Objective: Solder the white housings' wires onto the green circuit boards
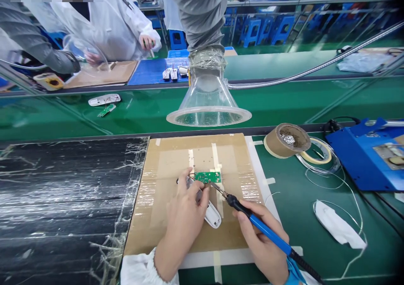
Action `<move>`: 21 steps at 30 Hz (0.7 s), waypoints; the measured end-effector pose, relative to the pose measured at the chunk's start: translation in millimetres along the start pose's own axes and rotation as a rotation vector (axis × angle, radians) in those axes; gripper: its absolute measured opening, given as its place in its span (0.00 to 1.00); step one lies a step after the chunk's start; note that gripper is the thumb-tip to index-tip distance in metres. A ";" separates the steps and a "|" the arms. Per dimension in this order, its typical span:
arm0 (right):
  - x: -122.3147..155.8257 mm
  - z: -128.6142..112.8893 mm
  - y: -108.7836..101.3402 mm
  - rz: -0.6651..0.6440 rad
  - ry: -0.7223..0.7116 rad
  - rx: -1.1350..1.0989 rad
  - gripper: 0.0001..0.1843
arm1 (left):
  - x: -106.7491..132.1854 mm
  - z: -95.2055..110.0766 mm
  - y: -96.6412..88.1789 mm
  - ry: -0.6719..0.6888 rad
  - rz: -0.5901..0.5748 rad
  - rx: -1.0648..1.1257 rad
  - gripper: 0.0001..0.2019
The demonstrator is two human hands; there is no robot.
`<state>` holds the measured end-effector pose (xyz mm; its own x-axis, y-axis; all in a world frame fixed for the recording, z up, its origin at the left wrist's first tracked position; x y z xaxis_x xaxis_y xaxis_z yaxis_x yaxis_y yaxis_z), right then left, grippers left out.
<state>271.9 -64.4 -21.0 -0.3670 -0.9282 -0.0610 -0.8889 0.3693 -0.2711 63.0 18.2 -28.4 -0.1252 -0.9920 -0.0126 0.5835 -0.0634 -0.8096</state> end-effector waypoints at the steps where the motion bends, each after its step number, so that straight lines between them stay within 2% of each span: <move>1: -0.4 -0.9 0.3 -0.006 0.001 0.003 0.08 | 2.1 -1.3 -1.5 0.016 -0.012 0.052 0.05; 6: -1.7 -3.5 -1.4 -0.018 -0.048 0.022 0.09 | 17.7 -12.0 -15.7 0.099 -0.080 0.326 0.21; 12: 0.3 5.4 -6.1 -0.011 -0.078 0.075 0.11 | 25.4 -21.0 -25.6 0.160 -0.049 0.467 0.08; 18: 0.0 5.0 -3.5 -0.018 -0.067 0.052 0.11 | 12.1 -19.1 -28.8 0.132 0.074 0.433 0.11; 21: -0.2 7.0 -5.4 0.022 -0.056 0.064 0.11 | 2.5 -18.5 -24.7 0.058 0.069 0.410 0.12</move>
<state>278.7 -66.5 -26.3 -0.3685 -0.9218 -0.1205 -0.8610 0.3873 -0.3296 33.4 19.3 -19.3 -0.1127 -0.9885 -0.1011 0.8616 -0.0465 -0.5054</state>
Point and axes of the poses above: each hand's wrist, its own x-axis away from the middle knuckle, its own y-axis out of the palm, z = x × y, the point moved 10 cm from there along -x, towards the middle knuckle, and after that the axes turned 6 degrees about y, right-handed, at the moved point
